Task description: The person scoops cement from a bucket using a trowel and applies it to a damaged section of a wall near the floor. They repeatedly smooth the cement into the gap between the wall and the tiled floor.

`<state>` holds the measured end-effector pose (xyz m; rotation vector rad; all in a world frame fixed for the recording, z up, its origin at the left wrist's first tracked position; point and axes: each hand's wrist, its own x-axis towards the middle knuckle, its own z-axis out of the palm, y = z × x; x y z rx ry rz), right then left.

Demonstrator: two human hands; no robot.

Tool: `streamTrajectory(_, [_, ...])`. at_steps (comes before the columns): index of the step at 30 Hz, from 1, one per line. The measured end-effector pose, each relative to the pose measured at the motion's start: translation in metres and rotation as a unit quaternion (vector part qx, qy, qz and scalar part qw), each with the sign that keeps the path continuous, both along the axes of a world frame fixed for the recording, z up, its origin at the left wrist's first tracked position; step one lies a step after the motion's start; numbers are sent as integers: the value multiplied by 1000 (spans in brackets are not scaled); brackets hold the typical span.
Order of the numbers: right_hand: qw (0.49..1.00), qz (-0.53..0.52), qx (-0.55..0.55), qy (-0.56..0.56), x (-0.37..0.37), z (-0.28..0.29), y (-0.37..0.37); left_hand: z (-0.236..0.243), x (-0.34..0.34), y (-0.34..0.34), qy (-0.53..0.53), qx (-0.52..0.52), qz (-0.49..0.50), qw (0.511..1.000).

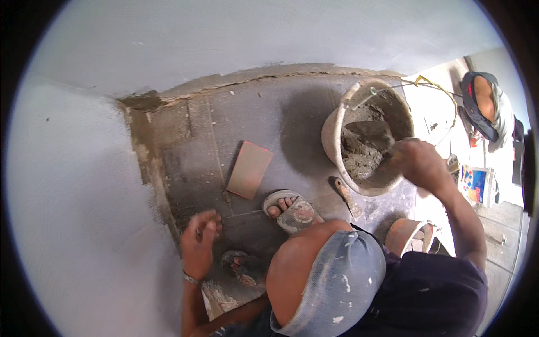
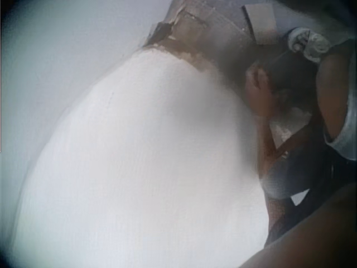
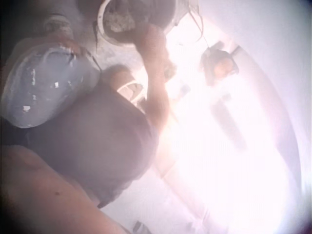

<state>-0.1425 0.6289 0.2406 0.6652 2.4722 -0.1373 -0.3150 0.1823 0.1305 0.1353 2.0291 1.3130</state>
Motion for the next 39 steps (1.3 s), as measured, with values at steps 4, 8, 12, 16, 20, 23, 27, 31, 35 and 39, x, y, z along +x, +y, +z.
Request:
streamTrajectory(4, [973,-177,-145,39,-1,17,25,66,-61,65,58,72,-110,990])
streamTrajectory(8, [974,-183,-106,-79,-9,-5,35,86,-92,128,48,64,-225,971])
streamTrajectory(12, [999,7,43,2,17,-8,73,73,-91,195,32,34,-309,950])
streamTrajectory(16, [993,-80,62,62,12,-5,34,30,-51,251,-59,69,-235,968])
streamTrajectory(20, [997,-47,-7,57,25,-39,9,-22,-2,275,-153,220,-147,952])
streamTrajectory(23, [992,-79,-60,83,21,-22,-8,-41,26,269,-159,263,-131,943])
streamTrajectory(27, [970,-144,-129,144,25,-13,-5,-48,33,262,-159,289,-103,938])
streamTrajectory(31, [969,-158,-177,67,33,-38,1,-53,35,262,-182,308,-96,929])
streamTrajectory(35, [962,-159,-168,147,55,-50,-6,-64,34,251,-204,282,-107,931])
streamTrajectory(39, [959,-123,-95,237,94,-66,4,-67,21,237,-244,263,-18,933])
